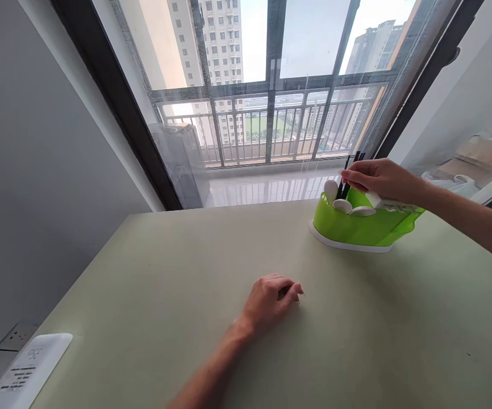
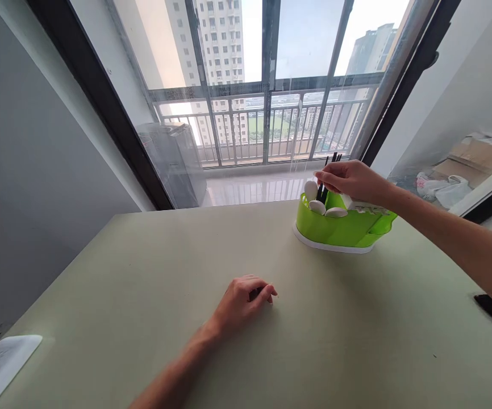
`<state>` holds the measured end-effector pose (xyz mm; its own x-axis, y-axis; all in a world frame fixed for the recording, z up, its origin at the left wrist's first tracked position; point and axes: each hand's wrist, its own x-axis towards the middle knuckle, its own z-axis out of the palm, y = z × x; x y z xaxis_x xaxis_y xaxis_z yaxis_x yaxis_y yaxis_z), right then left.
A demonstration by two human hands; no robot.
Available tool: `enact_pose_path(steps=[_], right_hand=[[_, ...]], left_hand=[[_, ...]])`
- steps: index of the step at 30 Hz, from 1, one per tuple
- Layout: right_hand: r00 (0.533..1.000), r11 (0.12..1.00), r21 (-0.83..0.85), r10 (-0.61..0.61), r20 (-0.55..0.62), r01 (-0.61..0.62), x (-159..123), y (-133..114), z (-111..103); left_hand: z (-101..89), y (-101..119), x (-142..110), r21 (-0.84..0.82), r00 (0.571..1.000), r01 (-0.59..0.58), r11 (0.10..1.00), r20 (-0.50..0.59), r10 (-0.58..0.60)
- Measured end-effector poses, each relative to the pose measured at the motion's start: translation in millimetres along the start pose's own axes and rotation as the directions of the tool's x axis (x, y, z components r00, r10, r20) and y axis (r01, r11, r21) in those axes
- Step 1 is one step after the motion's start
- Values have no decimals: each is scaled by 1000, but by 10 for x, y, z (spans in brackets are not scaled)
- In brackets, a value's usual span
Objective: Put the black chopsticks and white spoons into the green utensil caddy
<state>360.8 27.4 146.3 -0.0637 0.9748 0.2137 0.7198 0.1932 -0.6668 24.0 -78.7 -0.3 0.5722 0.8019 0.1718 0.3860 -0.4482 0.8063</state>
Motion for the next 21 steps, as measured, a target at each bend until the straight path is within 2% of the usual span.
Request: enact_pose_path(steps=[7,11,13,17,19,21], right_hand=[[986,986,-91,132,-103,-142,-35,143,-267],[975,969,-167,156,-156,-181,-58,147,-358],[965,958,-213,142,-222,-190,-69,120,-356],[921,943,-296,24,-389,-150,-148,-20,-161],[922,940,-337,-79,-379,-58,-249,-130,47],[936,932,-353,-193,-293,82,-400,-245,317]], left_hand=[[4,11,-5,9,1000,7,1000,-1,-7],[-5,20,-1,12,1000,6,1000,9,-7],[-4,18,2,14,1000,8,1000,14,-8],[-4,13,7,13,1000,13,1000,13,-13],[-14,22,9,6,1000,19,1000,15,-19],[-28,40,11,-14,999,40,999,19,-40]])
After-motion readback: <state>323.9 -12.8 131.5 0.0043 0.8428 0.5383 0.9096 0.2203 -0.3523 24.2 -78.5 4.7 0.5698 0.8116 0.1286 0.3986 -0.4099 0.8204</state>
